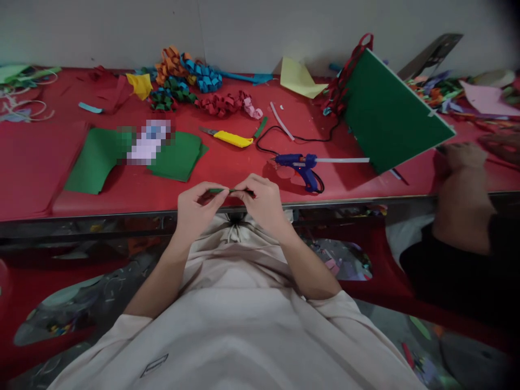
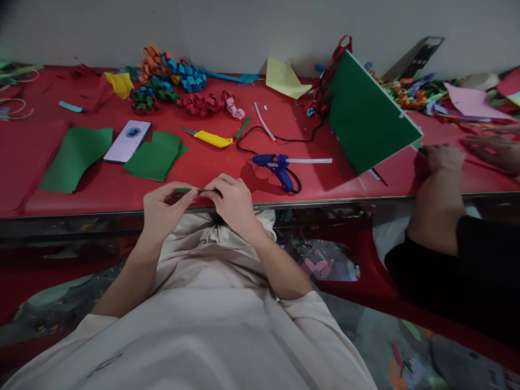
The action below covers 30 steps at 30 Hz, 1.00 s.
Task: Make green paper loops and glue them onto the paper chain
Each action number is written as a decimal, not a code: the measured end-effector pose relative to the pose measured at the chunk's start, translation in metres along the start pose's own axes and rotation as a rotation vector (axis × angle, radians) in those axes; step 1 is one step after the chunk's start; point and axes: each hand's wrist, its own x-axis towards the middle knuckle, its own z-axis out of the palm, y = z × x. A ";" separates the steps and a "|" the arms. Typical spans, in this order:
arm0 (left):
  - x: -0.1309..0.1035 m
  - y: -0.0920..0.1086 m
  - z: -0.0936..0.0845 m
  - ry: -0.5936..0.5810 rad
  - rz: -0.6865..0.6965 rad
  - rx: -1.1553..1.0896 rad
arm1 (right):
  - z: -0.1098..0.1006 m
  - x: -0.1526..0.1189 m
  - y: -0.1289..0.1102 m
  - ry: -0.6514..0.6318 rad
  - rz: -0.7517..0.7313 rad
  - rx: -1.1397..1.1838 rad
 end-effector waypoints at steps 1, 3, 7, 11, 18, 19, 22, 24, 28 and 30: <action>0.001 -0.002 -0.004 -0.024 0.043 0.053 | -0.001 0.000 0.004 -0.009 -0.016 -0.040; 0.005 -0.005 -0.013 -0.084 0.140 0.152 | -0.003 0.000 0.012 -0.028 -0.047 -0.103; 0.013 -0.011 -0.026 -0.180 0.235 0.245 | -0.008 0.001 0.021 -0.034 -0.062 -0.096; 0.015 -0.015 -0.029 -0.206 0.209 0.218 | -0.012 0.001 0.021 -0.013 -0.007 -0.063; 0.019 -0.025 -0.030 -0.176 0.484 0.534 | -0.013 -0.005 0.036 0.012 -0.085 -0.316; 0.020 -0.025 -0.031 -0.213 0.547 0.636 | -0.014 -0.006 0.037 -0.014 -0.103 -0.369; 0.020 -0.023 -0.036 -0.388 0.642 0.850 | -0.018 -0.013 0.031 -0.104 -0.105 -0.476; 0.017 -0.019 -0.039 -0.461 0.657 0.922 | -0.017 -0.018 0.021 -0.156 -0.105 -0.530; 0.011 -0.012 -0.041 -0.498 0.654 1.013 | -0.008 -0.023 0.004 -0.259 -0.173 -0.592; 0.010 -0.010 -0.041 -0.504 0.647 1.038 | -0.005 -0.024 0.003 -0.255 -0.136 -0.611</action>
